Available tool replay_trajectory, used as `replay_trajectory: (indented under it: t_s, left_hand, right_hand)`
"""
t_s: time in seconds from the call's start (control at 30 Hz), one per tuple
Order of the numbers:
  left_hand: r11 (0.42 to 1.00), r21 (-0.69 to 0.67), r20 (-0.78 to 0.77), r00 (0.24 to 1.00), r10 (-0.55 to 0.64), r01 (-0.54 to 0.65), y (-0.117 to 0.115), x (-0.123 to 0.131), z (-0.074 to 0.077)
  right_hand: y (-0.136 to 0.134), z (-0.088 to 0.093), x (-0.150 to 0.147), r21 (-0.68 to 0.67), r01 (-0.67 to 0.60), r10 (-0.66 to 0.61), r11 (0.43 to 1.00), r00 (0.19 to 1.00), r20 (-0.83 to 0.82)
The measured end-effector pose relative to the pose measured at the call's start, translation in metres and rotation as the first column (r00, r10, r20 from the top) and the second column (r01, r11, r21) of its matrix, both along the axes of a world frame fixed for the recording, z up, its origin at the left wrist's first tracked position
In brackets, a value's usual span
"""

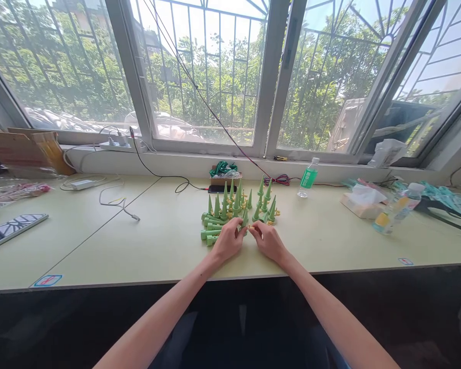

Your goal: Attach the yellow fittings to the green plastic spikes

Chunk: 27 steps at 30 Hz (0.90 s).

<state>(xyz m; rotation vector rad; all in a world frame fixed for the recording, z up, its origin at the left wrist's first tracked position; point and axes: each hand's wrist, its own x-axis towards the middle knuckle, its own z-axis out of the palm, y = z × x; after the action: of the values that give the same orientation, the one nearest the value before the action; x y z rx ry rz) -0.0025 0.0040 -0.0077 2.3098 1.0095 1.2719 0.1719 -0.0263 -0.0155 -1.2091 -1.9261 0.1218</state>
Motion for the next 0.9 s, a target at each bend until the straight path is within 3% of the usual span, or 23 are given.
replay_trajectory:
  t_s: [0.2,0.5,0.9]
  left_hand:
    - [0.999,0.022,-0.004,1.000,-0.031,0.031,-0.0002,0.0001,0.0000]
    - [1.000,-0.015,0.045,0.999,-0.005,0.006,-0.0009,0.0002,0.0023]
    - [0.988,-0.101,0.073,0.991,-0.110,0.117,-0.0066,-0.0011,0.0079]
  right_hand:
    - [0.0016,-0.0013,0.0013,-0.033,0.038,-0.036,0.999,0.998,0.055]
    - [-0.0020,0.0030,-0.0005,-0.022,-0.032,0.031,0.999,0.999,-0.041]
    - [-0.0001,0.0010,0.0011,-0.059,-0.003,0.005,0.998,0.999,0.035]
